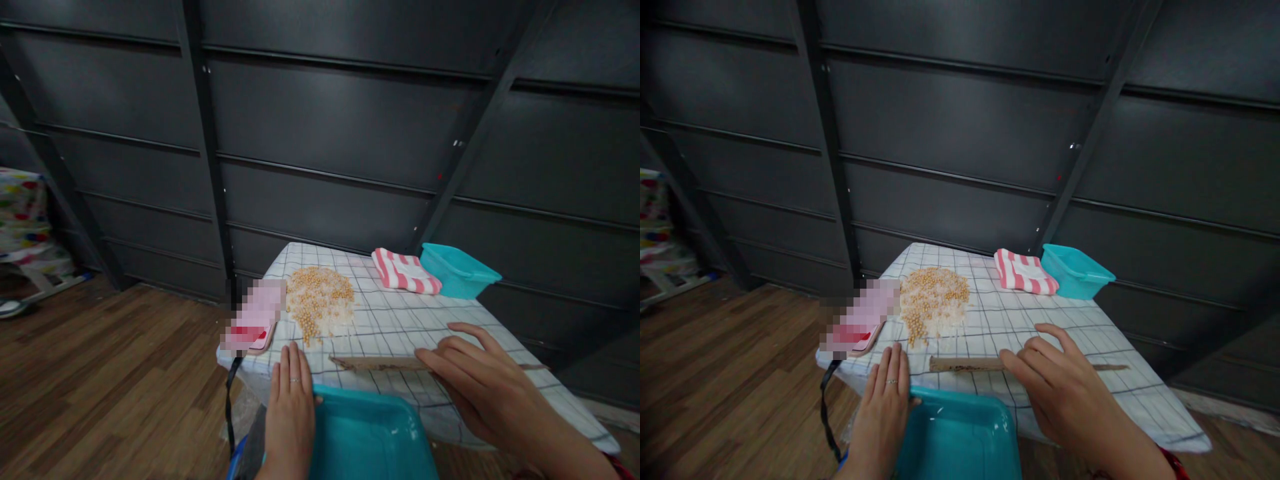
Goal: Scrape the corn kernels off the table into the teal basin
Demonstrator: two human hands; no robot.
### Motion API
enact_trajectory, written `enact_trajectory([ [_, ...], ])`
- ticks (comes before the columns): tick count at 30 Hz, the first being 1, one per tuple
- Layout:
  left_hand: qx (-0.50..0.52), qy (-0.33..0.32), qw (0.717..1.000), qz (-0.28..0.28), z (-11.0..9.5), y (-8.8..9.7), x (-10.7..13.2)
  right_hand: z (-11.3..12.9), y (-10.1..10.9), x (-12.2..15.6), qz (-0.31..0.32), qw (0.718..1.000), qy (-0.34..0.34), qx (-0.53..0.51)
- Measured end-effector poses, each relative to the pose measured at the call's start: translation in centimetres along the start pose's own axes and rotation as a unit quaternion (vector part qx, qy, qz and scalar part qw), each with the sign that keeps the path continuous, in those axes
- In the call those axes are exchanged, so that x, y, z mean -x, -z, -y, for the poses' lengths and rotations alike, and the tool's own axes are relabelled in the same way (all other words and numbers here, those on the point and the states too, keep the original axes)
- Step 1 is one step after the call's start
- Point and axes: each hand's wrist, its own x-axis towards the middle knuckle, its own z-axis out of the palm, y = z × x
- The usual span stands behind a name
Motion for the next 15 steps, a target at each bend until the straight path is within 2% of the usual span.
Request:
enact_trajectory([
  [10,0.014,0.019,1.000,0.018,-0.01,-0.34,0.12,-0.03,0.23,-0.52,-0.023,1.000,0.010,0.013],
  [15,-0.001,0.013,1.000,0.025,-0.11,-0.19,0.11,0.01,0.64,-0.64,0.001,1.000,0.002,0.007],
])
